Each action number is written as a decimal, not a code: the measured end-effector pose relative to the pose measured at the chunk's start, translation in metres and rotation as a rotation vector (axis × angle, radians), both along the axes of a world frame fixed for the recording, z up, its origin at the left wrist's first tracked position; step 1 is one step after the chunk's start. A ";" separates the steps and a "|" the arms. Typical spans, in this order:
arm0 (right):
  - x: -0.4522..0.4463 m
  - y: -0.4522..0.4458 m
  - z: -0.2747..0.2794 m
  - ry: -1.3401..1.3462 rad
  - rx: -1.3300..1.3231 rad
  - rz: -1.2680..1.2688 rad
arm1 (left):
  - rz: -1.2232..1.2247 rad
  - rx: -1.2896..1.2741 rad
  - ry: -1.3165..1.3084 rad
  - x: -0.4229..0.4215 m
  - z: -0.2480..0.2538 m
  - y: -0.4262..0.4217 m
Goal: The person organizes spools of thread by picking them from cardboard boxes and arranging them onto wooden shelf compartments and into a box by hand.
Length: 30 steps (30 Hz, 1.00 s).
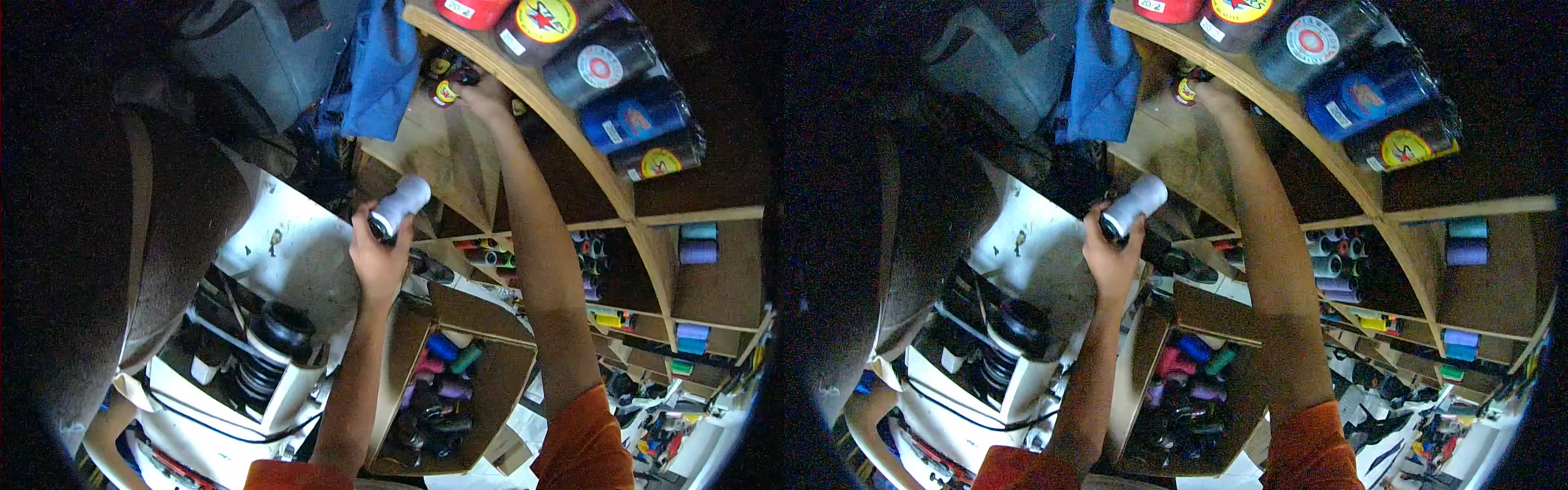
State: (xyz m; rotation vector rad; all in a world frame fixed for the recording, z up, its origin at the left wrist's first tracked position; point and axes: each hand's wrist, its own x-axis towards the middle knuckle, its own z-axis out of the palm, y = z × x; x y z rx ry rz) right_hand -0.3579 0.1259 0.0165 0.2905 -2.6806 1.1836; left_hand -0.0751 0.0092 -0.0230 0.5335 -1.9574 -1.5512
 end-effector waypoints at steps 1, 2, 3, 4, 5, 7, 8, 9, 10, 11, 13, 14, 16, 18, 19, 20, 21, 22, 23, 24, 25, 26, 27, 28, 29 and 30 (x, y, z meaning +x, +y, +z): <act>-0.011 -0.008 0.000 0.068 0.132 0.018 | 0.006 -0.023 0.002 -0.001 0.001 0.002; -0.022 -0.012 0.004 0.068 0.297 0.027 | 0.012 -0.043 0.000 0.000 0.001 0.004; -0.028 -0.014 0.000 0.094 0.381 0.028 | 0.010 -0.039 -0.030 0.000 0.002 0.005; -0.032 -0.018 -0.001 0.122 0.465 0.028 | -0.003 -0.027 -0.049 0.001 0.002 0.005; -0.039 -0.023 -0.007 0.185 0.470 0.024 | -0.014 -0.014 -0.063 0.001 0.001 0.006; -0.044 -0.030 -0.007 0.194 0.474 0.021 | -0.032 -0.085 -0.020 -0.001 0.005 0.003; -0.045 -0.034 -0.006 0.199 0.477 0.020 | -0.039 -0.079 -0.042 -0.001 0.006 0.002; -0.048 -0.034 -0.008 0.251 0.451 0.052 | -0.045 -0.071 -0.064 0.000 0.006 0.003; -0.050 -0.036 -0.013 0.216 0.385 0.039 | -0.051 -0.063 -0.089 0.000 0.006 0.003; -0.052 -0.037 -0.017 0.183 0.318 0.025 | -0.045 -0.068 -0.054 0.000 0.003 0.003; -0.058 -0.038 -0.022 0.150 0.257 0.020 | -0.034 -0.057 -0.035 0.000 0.001 0.004; -0.063 -0.038 -0.021 0.150 0.265 0.028 | -0.031 -0.053 -0.024 -0.001 0.000 0.004; -0.064 -0.037 -0.026 0.212 0.258 0.047 | -0.045 -0.059 -0.045 0.001 -0.005 0.004; -0.063 -0.038 -0.024 0.264 0.243 0.048 | -0.052 -0.061 -0.021 -0.001 -0.005 0.004; -0.060 -0.039 -0.022 0.247 0.246 0.037 | -0.056 -0.057 -0.034 -0.002 -0.003 0.004; -0.058 -0.040 -0.019 0.230 0.249 0.027 | -0.061 -0.054 -0.051 -0.001 -0.001 0.004; -0.049 -0.039 -0.013 0.183 0.321 -0.006 | -0.068 -0.052 -0.068 0.000 0.001 0.004; -0.036 -0.035 -0.011 0.155 0.313 -0.019 | -0.072 -0.042 -0.077 0.001 0.002 0.003; -0.022 -0.031 -0.008 0.127 0.305 -0.031 | -0.076 -0.028 -0.085 0.002 0.003 0.004; -0.008 -0.028 -0.005 0.099 0.297 -0.044 | -0.077 -0.013 -0.086 0.000 0.004 0.004; 0.003 -0.014 -0.017 0.083 0.236 -0.004 | -0.068 -0.035 -0.062 -0.002 0.004 0.003; 0.048 -0.004 0.004 0.016 0.162 0.238 | -0.062 -0.055 -0.044 -0.001 0.003 0.003; 0.071 0.015 0.004 -0.093 0.180 0.563 | -0.054 -0.076 -0.024 -0.001 0.002 0.003; 0.106 0.017 0.018 -0.429 0.070 0.740 | -0.054 -0.082 -0.027 -0.002 0.002 0.003; 0.136 0.021 0.014 -0.460 0.026 0.814 | -0.052 -0.089 -0.036 -0.001 0.002 0.002; 0.161 0.024 0.010 -0.489 -0.017 0.889 | -0.050 -0.095 -0.044 -0.001 0.001 0.003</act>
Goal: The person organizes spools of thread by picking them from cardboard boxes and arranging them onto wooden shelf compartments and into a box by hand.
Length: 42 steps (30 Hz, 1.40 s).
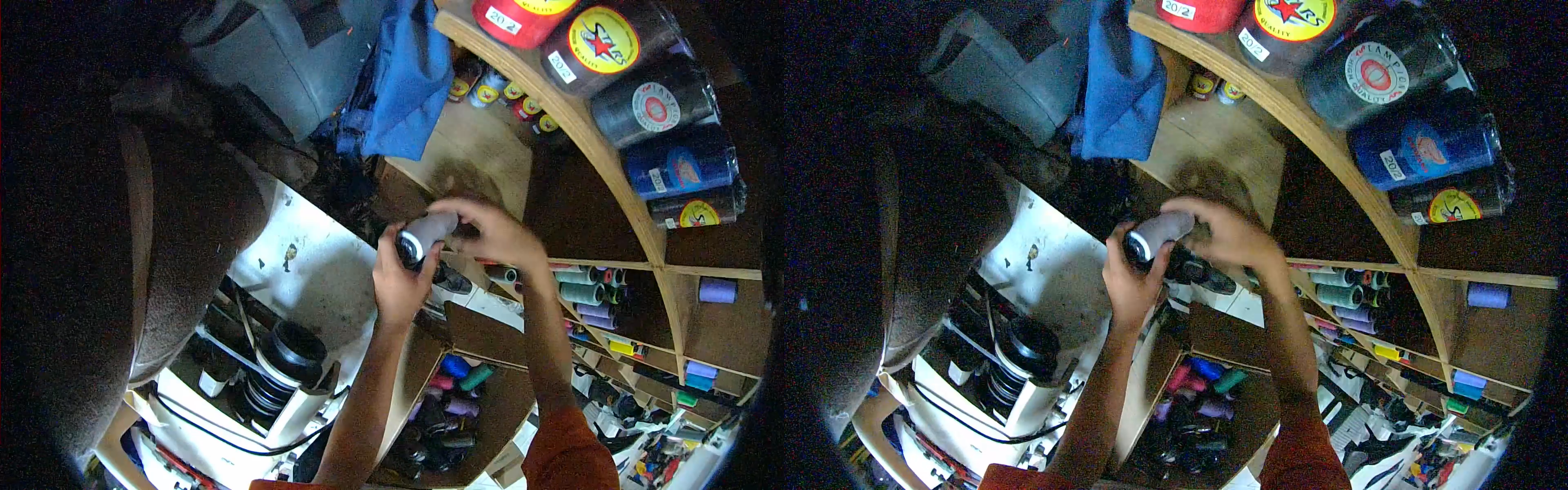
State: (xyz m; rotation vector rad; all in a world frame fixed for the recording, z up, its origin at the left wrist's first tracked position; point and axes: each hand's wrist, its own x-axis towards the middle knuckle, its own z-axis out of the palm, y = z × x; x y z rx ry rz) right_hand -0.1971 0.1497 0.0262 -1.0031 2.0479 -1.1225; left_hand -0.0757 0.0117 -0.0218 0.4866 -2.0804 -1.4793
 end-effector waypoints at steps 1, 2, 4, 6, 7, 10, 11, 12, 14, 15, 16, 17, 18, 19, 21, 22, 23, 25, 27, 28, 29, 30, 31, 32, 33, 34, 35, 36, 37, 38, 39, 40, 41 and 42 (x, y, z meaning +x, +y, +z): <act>0.022 -0.002 0.000 0.247 0.152 -0.069 | 0.000 -0.021 -0.027 0.000 -0.003 0.001; 0.039 -0.006 0.000 0.495 0.305 -0.138 | -0.015 -0.001 -0.042 0.001 -0.003 0.001; 0.050 -0.006 -0.018 0.587 0.317 -0.199 | -0.044 0.041 -0.061 0.003 -0.001 0.001; 0.050 -0.007 -0.044 0.571 0.403 -0.267 | -0.142 0.125 0.018 0.003 -0.001 -0.001; 0.046 -0.007 -0.039 0.073 0.386 -0.455 | -0.177 0.189 0.055 0.002 -0.001 -0.001; 0.040 0.007 -0.049 -0.410 -0.340 -0.482 | -0.237 0.045 0.058 0.001 -0.003 -0.003; 0.038 0.010 -0.054 -0.699 -0.638 -0.422 | -0.245 -0.056 0.037 0.000 -0.003 -0.003; 0.039 0.005 -0.055 -0.757 -0.740 -0.457 | -0.250 -0.156 0.014 -0.001 -0.001 -0.003; 0.035 0.004 -0.055 -0.908 -0.750 -0.474 | -0.267 -0.076 0.030 -0.003 -0.002 -0.002; 0.037 0.004 -0.058 -0.905 -0.727 -0.507 | -0.255 -0.052 0.011 -0.002 -0.003 -0.001; 0.037 0.002 -0.061 -0.899 -0.704 -0.535 | -0.239 -0.029 -0.005 -0.002 -0.005 0.000; 0.036 -0.002 -0.065 -0.894 -0.680 -0.561 | -0.175 -0.099 0.019 -0.003 -0.008 -0.001; 0.039 -0.007 -0.062 -0.793 -0.590 -0.625 | -0.161 -0.130 0.020 -0.003 -0.006 -0.001; 0.045 -0.015 -0.056 -0.687 -0.502 -0.684 | -0.147 -0.162 0.023 -0.005 -0.003 -0.002; 0.057 -0.026 -0.053 -0.644 -0.427 -0.810 | -0.168 -0.127 -0.006 -0.003 -0.002 -0.003; 0.055 -0.025 -0.050 -0.651 -0.415 -0.806 | -0.171 -0.134 -0.015 -0.003 -0.002 -0.002; 0.052 -0.024 -0.045 -0.657 -0.402 -0.799 | -0.170 -0.142 -0.025 -0.004 -0.002 -0.002; 0.042 -0.018 -0.052 -0.698 -0.349 -0.776 | -0.160 -0.163 -0.016 -0.006 -0.003 -0.002; 0.028 -0.012 -0.039 -0.616 -0.361 -0.824 | -0.151 -0.185 0.015 -0.007 -0.010 0.000; 0.019 -0.011 -0.032 -0.575 -0.364 -0.848 | -0.158 -0.123 -0.016 -0.006 -0.006 0.001; 0.003 -0.002 -0.038 -0.366 -0.318 -0.935 | -0.163 -0.059 -0.047 -0.005 -0.001 0.002; -0.020 0.010 -0.051 -0.155 -0.270 -1.009 | -0.165 0.003 -0.077 -0.005 0.002 0.002; -0.053 0.028 -0.072 0.036 -0.263 -1.025 | -0.184 -0.056 -0.097 -0.004 -0.006 0.001; -0.085 0.040 -0.089 0.227 -0.256 -1.035 | -0.183 -0.038 -0.083 -0.004 -0.007 0.001; -0.101 0.039 -0.084 0.277 -0.190 -1.120 | -0.184 -0.022 -0.068 -0.003 -0.007 0.002; -0.118 0.037 -0.076 0.331 -0.122 -1.202 | -0.184 -0.006 -0.051 -0.004 -0.008 0.003; -0.155 0.050 -0.105 0.397 -0.344 -1.152 | -0.184 -0.019 -0.041 -0.004 -0.010 0.003; -0.187 0.064 -0.136 0.458 -0.566 -1.096 | -0.185 -0.035 -0.032 -0.004 -0.012 0.003; -0.200 0.066 -0.137 0.518 -0.443 -1.150 | -0.184 -0.051 -0.021 -0.005 -0.013 0.003; -0.212 0.067 -0.138 0.580 -0.321 -1.201 | -0.188 -0.057 -0.033 -0.006 -0.011 0.002; -0.218 0.065 -0.140 0.633 -0.207 -1.230 | -0.194 -0.063 -0.044 -0.006 -0.007 0.001; -0.224 0.062 -0.141 0.684 -0.092 -1.258 | -0.201 -0.068 -0.059 -0.005 -0.004 0.000; -0.227 0.059 -0.144 0.723 0.014 -1.261 | -0.204 -0.046 -0.065 -0.004 -0.005 0.000; -0.228 0.056 -0.147 0.760 0.121 -1.263 | -0.207 -0.023 -0.070 -0.004 -0.005 0.001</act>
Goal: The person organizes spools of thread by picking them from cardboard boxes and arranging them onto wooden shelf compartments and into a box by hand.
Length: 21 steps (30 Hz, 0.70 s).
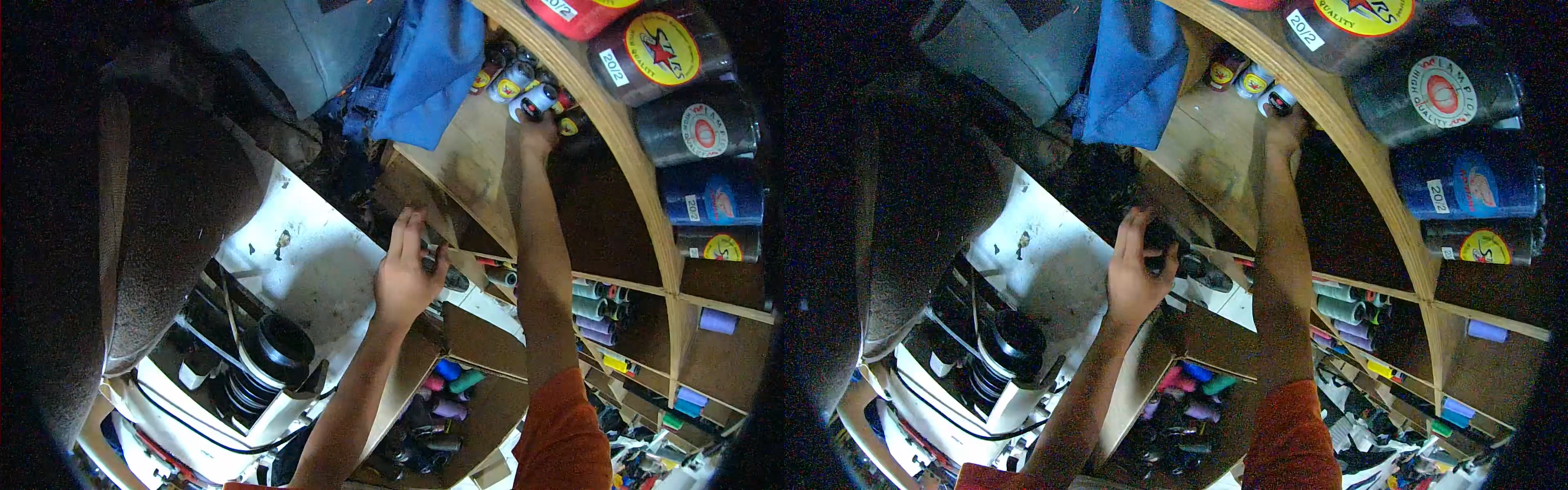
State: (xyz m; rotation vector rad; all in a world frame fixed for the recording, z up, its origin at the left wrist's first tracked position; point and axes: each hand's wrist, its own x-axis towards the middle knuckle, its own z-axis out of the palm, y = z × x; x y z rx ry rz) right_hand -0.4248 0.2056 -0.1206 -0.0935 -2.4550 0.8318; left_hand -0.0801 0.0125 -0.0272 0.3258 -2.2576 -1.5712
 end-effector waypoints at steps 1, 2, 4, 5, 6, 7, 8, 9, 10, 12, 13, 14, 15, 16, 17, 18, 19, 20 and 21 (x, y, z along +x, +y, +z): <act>0.000 -0.002 -0.003 -0.027 0.091 -0.041 | -0.004 0.021 -0.008 0.000 0.000 0.001; 0.000 -0.004 -0.004 0.016 0.109 -0.047 | -0.001 0.007 -0.001 -0.001 -0.001 0.001; -0.001 -0.006 -0.006 0.095 0.140 -0.052 | 0.003 -0.023 0.011 -0.001 0.000 0.001; -0.001 -0.008 -0.007 0.133 0.154 -0.052 | 0.002 -0.028 0.014 -0.002 0.000 0.000; 0.001 -0.008 -0.007 0.165 0.167 -0.045 | 0.000 -0.030 0.014 -0.001 0.000 0.000; 0.005 -0.008 -0.007 0.197 0.065 0.018 | -0.002 -0.032 0.014 -0.001 0.000 0.000; 0.010 -0.009 -0.007 0.229 -0.035 0.081 | 0.004 -0.037 0.015 0.000 -0.001 0.000; 0.024 -0.018 0.005 0.261 -0.250 0.197 | 0.011 -0.040 0.016 0.000 -0.002 -0.001; 0.032 -0.011 0.007 0.181 -0.330 0.265 | 0.013 -0.038 0.012 0.001 0.000 0.000; 0.099 -0.024 0.068 -0.261 -0.232 0.008 | 0.015 -0.095 -0.034 0.002 0.004 0.000; 0.130 -0.021 0.077 -0.186 -0.479 0.188 | 0.040 -0.173 0.048 0.003 -0.003 -0.001; 0.168 -0.012 0.088 -0.237 -0.586 0.254 | 0.104 -0.217 0.135 0.004 -0.005 0.003; 0.218 -0.012 0.117 -0.346 -0.763 0.360 | 0.037 -0.315 0.096 0.007 -0.002 0.000; 0.270 -0.011 0.147 -0.433 -0.953 0.473 | 0.017 -0.294 0.070 0.007 -0.008 -0.002; 0.323 0.004 0.164 -0.672 -1.013 0.529 | 0.014 -0.309 0.110 0.008 -0.009 -0.001; 0.363 0.019 0.184 -0.894 -1.064 0.599 | 0.043 -0.363 0.143 0.003 -0.020 -0.001; 0.400 0.037 0.179 -1.019 -1.210 0.694 | -0.002 -0.408 0.181 0.005 -0.019 -0.006; 0.446 0.052 0.162 -1.149 -1.362 0.778 | 0.002 -0.343 0.171 0.007 -0.022 -0.010; 0.484 0.052 0.158 -1.295 -1.184 0.651 | -0.001 -0.283 0.156 0.006 -0.028 -0.011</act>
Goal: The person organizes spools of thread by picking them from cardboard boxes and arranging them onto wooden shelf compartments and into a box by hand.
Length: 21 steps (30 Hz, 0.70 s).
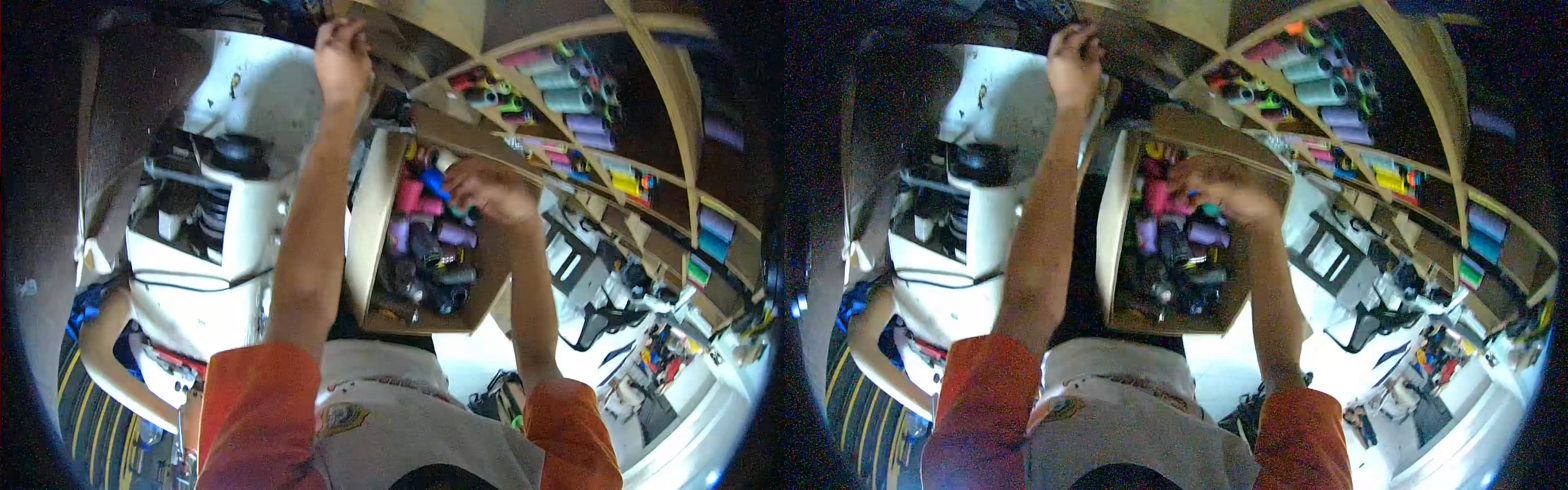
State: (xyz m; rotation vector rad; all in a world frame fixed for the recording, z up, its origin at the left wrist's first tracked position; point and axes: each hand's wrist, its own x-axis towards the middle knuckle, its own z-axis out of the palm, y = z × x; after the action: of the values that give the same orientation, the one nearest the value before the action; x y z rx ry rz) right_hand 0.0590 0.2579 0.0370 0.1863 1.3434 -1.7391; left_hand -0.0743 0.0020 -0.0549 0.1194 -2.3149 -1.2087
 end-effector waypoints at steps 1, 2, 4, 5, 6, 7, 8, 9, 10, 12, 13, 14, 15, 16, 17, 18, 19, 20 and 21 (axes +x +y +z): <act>0.029 -0.001 -0.008 -0.054 0.201 0.081 | 0.003 0.054 -0.005 0.001 0.001 -0.001; 0.063 0.006 -0.029 0.083 0.341 0.192 | -0.054 -0.008 0.102 0.012 0.020 -0.002; 0.128 0.016 -0.078 0.262 0.608 0.301 | -0.109 0.004 0.068 0.048 0.061 0.012; 0.158 0.014 -0.094 0.288 0.731 0.303 | -0.136 0.012 0.044 0.072 0.079 0.022; 0.178 0.005 -0.100 0.426 0.881 0.278 | -0.239 0.041 -0.024 0.100 0.089 0.034; 0.197 -0.010 -0.104 0.559 1.029 0.252 | -0.341 0.068 -0.095 0.131 0.091 0.047; 0.210 -0.021 -0.108 0.689 1.181 0.223 | -0.475 0.068 -0.250 0.162 0.090 0.061; 0.215 -0.023 -0.118 0.661 1.161 0.143 | -0.601 0.067 -0.399 0.187 0.079 0.073; 0.220 -0.023 -0.128 0.634 1.137 0.069 | -0.613 -0.152 -0.364 0.209 0.055 0.080; 0.207 -0.027 -0.098 0.422 1.086 0.006 | -0.681 -0.523 -0.549 0.233 0.018 0.090; 0.216 -0.019 -0.111 0.313 1.056 -0.071 | -0.738 -0.669 -0.785 0.242 0.006 0.092; 0.231 -0.003 -0.134 0.205 1.024 -0.147 | -0.729 -0.759 -0.779 0.255 -0.008 0.097; 0.232 0.009 -0.130 0.029 0.825 -0.303 | -0.713 -0.850 -0.767 0.264 -0.025 0.102; 0.232 0.022 -0.125 -0.153 0.648 -0.468 | -0.693 -0.942 -0.756 0.272 -0.041 0.105; 0.233 0.024 -0.090 -0.408 0.285 -0.690 | -0.717 -0.861 -0.719 0.281 -0.060 0.102; 0.236 0.022 -0.061 -0.440 0.105 -0.772 | -0.733 -0.782 -0.676 0.283 -0.080 0.097; 0.233 0.021 -0.038 -0.454 -0.084 -0.840 | -0.737 -0.707 -0.617 0.272 -0.089 0.093; 0.227 0.020 -0.020 -0.476 -0.271 -0.897 | -0.805 -0.569 -0.681 0.259 -0.053 0.092; 0.224 0.017 -0.006 -0.461 -0.318 -0.910 | -0.863 -0.429 -0.750 0.245 -0.014 0.090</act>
State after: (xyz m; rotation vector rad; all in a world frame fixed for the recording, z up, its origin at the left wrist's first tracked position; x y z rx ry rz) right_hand 0.2833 0.2745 0.0306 1.0725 0.6366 -2.4061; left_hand 0.1709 0.0922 -0.0687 -0.7806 -3.4166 -1.0775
